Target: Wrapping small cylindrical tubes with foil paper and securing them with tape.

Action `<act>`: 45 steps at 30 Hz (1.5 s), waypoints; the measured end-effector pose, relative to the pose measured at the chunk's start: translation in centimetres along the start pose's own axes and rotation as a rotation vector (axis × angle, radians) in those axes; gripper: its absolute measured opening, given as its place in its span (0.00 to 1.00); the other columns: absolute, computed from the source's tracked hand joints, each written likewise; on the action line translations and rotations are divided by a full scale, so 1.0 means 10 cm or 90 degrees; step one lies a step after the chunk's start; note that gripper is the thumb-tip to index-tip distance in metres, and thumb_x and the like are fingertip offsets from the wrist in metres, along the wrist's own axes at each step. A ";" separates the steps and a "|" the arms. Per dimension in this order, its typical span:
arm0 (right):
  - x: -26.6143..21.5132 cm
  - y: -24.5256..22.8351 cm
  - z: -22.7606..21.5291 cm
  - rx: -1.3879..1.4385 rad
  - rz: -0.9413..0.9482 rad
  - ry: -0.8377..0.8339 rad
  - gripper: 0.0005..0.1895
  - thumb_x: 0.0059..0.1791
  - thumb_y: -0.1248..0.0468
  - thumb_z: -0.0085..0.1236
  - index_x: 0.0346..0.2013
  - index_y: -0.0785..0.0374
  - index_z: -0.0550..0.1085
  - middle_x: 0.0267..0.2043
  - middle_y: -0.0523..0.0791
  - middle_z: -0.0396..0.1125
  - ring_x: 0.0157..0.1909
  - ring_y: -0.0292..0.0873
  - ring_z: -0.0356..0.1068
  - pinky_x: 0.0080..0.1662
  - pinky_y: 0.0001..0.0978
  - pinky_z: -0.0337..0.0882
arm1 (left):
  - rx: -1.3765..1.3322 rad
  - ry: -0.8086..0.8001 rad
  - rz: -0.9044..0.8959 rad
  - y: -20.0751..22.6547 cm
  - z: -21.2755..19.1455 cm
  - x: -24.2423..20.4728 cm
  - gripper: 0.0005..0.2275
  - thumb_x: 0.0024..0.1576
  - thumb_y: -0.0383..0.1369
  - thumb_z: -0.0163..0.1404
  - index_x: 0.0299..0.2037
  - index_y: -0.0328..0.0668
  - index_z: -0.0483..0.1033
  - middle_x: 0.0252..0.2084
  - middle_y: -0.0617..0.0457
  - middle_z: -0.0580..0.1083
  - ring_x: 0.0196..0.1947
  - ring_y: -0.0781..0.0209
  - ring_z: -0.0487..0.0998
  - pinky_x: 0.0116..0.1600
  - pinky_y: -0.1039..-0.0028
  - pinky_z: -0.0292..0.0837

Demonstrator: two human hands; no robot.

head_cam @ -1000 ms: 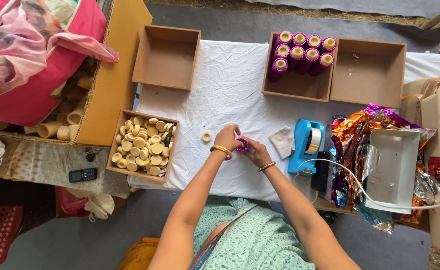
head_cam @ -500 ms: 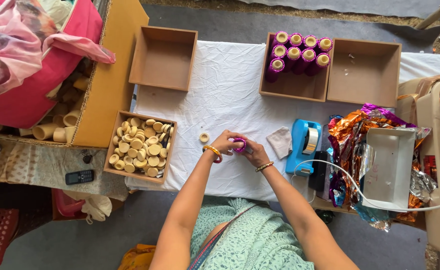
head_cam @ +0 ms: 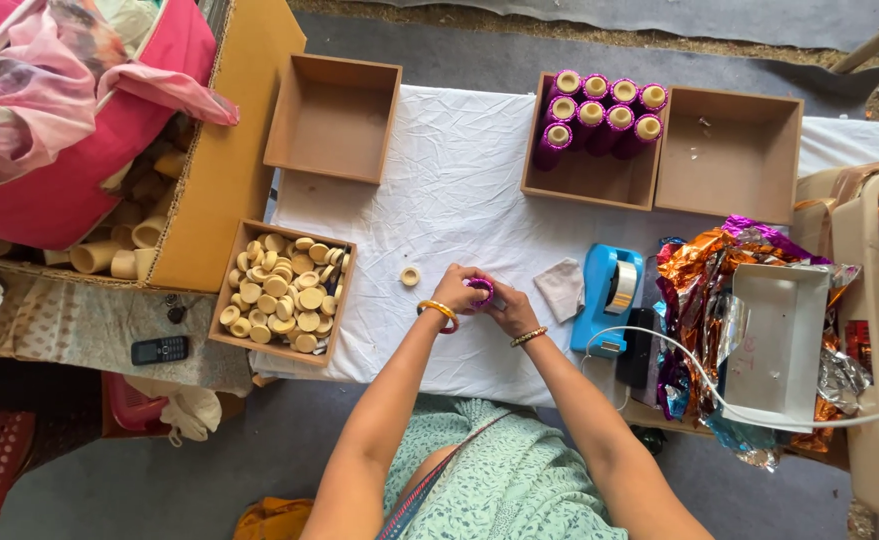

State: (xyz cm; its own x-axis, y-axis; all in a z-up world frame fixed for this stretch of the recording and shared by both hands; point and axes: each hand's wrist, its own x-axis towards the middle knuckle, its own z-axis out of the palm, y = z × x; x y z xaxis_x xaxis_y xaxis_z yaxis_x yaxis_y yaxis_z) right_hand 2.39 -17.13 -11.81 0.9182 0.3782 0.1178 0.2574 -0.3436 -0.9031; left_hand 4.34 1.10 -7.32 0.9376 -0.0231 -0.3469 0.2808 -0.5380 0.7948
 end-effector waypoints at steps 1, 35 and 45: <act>0.03 -0.03 -0.02 0.001 0.001 0.002 0.37 0.40 0.68 0.71 0.64 0.57 0.70 0.51 0.51 0.74 0.51 0.50 0.76 0.51 0.38 0.75 | 0.002 -0.001 0.000 0.08 -0.05 0.00 0.13 0.43 0.29 0.63 0.38 0.56 0.85 0.44 0.51 0.71 0.46 0.52 0.76 0.52 0.67 0.74; -0.04 -0.60 0.09 0.036 0.036 0.132 0.50 0.36 0.67 0.75 0.70 0.58 0.61 0.58 0.50 0.71 0.57 0.49 0.74 0.56 0.36 0.73 | 0.033 0.019 -0.011 0.14 -0.02 -0.08 0.11 0.42 0.35 0.67 0.36 0.60 0.86 0.37 0.56 0.72 0.39 0.57 0.79 0.45 0.66 0.76; -0.04 -0.63 0.11 0.006 0.017 0.155 0.32 0.41 0.68 0.72 0.59 0.59 0.71 0.53 0.48 0.75 0.53 0.48 0.77 0.53 0.36 0.76 | -0.053 0.091 -0.085 0.31 -0.03 -0.19 0.19 0.38 0.32 0.67 0.40 0.56 0.78 0.36 0.58 0.79 0.37 0.59 0.81 0.42 0.65 0.76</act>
State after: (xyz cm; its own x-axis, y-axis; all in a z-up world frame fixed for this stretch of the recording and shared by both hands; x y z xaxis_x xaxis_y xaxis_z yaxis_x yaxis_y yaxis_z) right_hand 0.06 -14.20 -6.63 0.9706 0.1495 0.1888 0.2300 -0.3424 -0.9110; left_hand 3.45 -0.26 -4.03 0.9089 0.1663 -0.3823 0.4146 -0.4567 0.7871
